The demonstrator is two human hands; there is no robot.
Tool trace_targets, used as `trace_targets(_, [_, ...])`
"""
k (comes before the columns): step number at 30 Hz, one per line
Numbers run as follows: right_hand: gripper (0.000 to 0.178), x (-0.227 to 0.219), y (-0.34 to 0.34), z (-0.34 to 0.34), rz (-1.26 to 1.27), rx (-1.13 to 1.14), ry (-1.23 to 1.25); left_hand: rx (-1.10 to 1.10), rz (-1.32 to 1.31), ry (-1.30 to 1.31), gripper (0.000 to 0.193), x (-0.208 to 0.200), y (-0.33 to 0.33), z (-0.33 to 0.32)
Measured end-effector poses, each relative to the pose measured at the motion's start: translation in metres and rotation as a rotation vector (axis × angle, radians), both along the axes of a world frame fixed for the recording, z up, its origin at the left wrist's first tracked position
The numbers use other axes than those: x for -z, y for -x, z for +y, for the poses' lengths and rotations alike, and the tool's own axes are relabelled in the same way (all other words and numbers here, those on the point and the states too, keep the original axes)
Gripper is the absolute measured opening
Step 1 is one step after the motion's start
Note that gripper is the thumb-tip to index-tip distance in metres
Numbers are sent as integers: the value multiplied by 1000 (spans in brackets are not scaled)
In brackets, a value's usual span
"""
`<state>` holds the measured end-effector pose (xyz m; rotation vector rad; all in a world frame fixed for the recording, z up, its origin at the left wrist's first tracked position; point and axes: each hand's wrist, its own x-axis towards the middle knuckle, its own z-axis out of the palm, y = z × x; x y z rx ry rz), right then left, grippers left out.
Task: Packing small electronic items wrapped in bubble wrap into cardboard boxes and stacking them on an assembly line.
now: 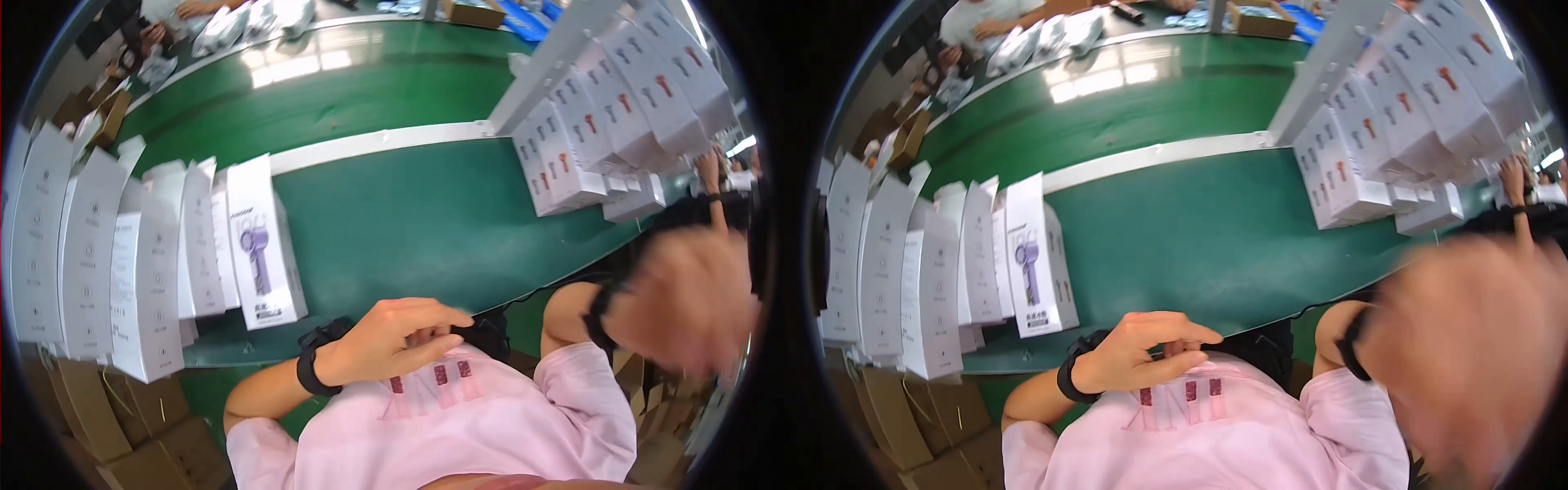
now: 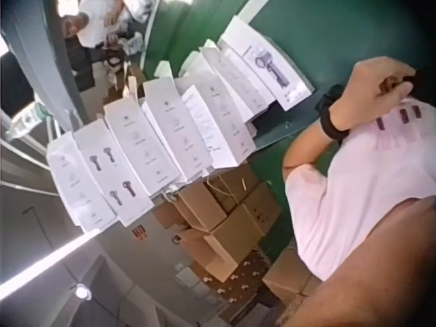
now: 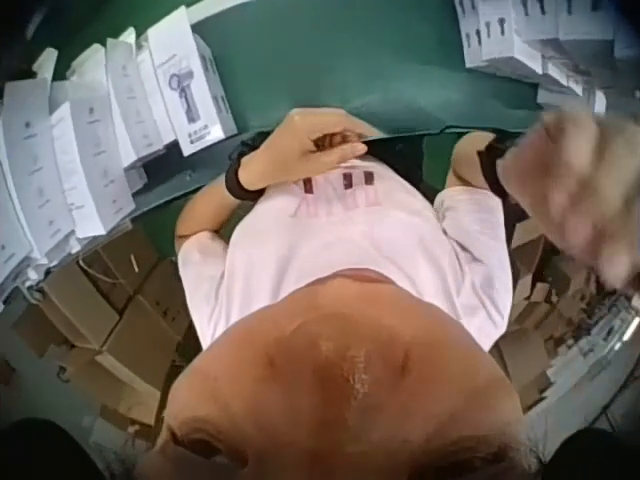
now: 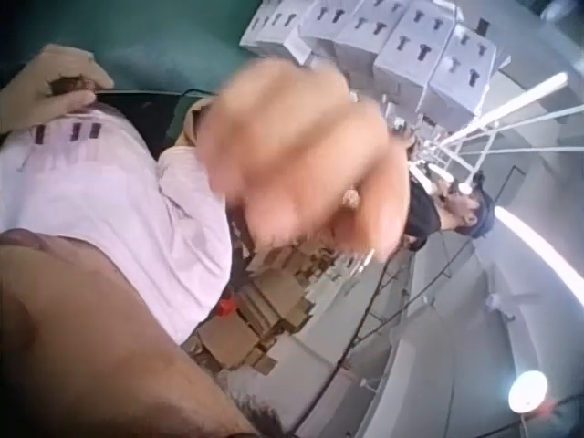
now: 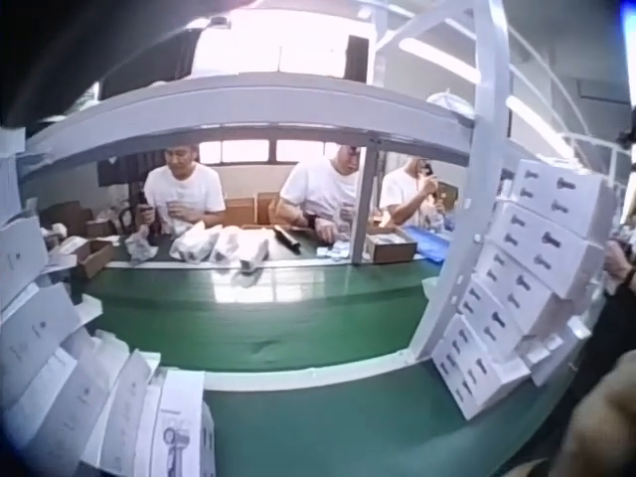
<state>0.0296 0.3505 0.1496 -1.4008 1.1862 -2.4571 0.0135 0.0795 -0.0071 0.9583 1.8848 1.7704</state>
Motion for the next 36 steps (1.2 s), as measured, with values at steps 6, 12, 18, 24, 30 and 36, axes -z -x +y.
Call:
trace_targets(6, [31,155,104,-103,-549,409,-763,-138,65,-151,25,-13,-19,-37])
trace_targets(12, [25,227,146,-87,-518,375,-921,-544,-194,-327,29,8,-37,-67])
trace_targets(18, [22,241,154,-93,-591,388,-647,-160,-281,-176,28,3,-22,-45])
trace_targets(24, [20,236,155,-87,-585,323,-697,174,97,-284,26,-42,-2,24])
trace_targets(30, [23,229,157,-83,-684,233,-661,42,531,73,29,17,31,60])
trace_targets(36, [43,221,161,-88,-685,321,-804,82,757,528,40,72,21,57])
